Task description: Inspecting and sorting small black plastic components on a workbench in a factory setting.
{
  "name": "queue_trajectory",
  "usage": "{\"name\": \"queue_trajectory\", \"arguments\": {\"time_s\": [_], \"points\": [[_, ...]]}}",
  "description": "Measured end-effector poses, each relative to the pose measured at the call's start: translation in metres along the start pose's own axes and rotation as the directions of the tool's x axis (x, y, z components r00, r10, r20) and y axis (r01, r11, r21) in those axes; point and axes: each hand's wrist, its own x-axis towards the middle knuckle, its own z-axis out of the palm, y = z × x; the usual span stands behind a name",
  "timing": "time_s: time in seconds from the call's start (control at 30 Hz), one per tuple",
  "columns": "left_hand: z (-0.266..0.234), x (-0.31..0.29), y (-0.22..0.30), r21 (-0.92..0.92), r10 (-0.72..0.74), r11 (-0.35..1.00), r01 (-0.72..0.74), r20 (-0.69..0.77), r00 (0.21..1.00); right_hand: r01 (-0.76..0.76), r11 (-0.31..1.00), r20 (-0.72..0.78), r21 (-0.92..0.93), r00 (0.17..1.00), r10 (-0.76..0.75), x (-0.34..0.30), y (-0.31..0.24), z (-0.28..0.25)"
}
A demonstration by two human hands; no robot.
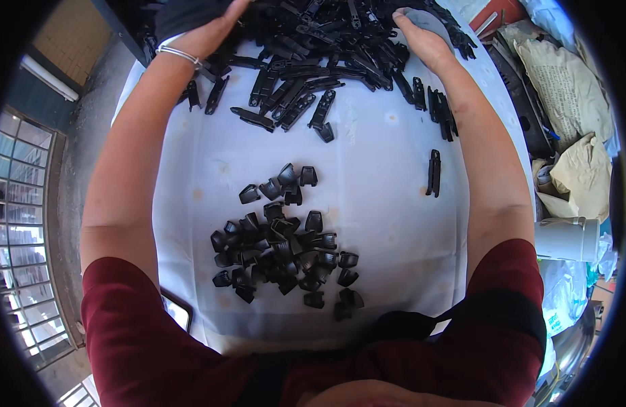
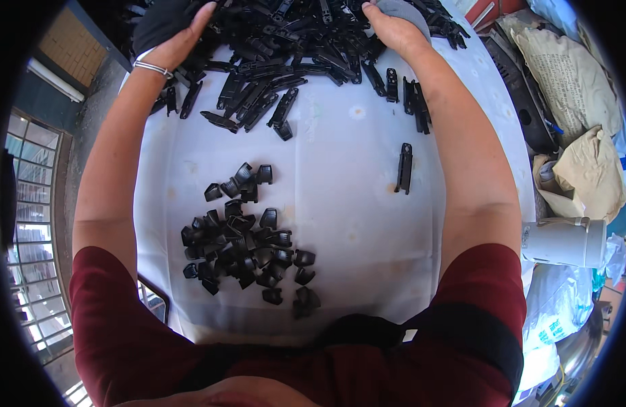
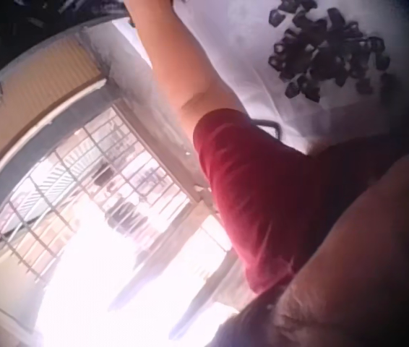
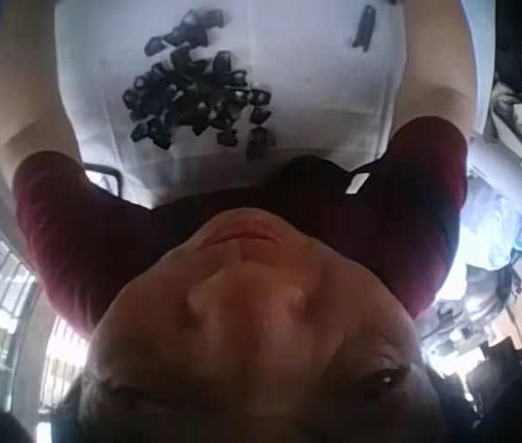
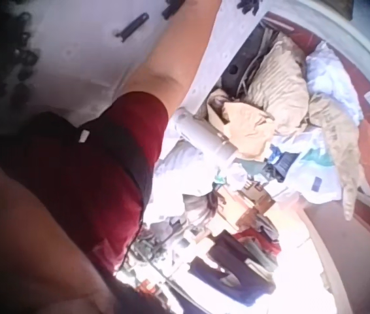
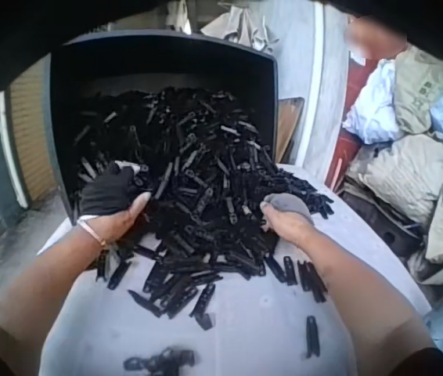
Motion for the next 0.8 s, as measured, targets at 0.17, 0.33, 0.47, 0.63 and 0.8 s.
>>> {"name": "queue_trajectory", "arguments": {"time_s": [0.17, 0.33, 0.47, 0.63, 0.8], "points": [[0.023, -0.003, -0.03, -0.524, -0.099, 0.846, 0.097, 0.024, 0.995, 0.219, 0.971, -0.175, 0.091, 0.964, -0.201, 0.016, -0.034, 0.031], [0.047, 0.016, 0.026, -0.215, -0.157, 0.951, 0.221, 0.277, 0.948, -0.226, 0.935, 0.207, 0.273, 0.963, 0.173, 0.027, -0.003, 0.04], [0.046, -0.003, 0.042, -0.31, -0.123, 0.909, 0.278, 0.439, 0.89, -0.015, 0.991, 0.191, 0.131, 0.982, -0.01, -0.013, -0.042, 0.034], [0.056, -0.02, 0.07, -0.446, 0.007, 0.865, 0.228, 0.465, 0.886, -0.021, 0.996, 0.23, 0.082, 0.973, 0.001, -0.031, -0.03, 0.02], [0.04, -0.031, 0.11, -0.559, 0.123, 0.827, 0.061, 0.285, 0.951, -0.013, 1.0, 0.222, -0.021, 0.975, 0.017, -0.08, -0.021, -0.011]]}}
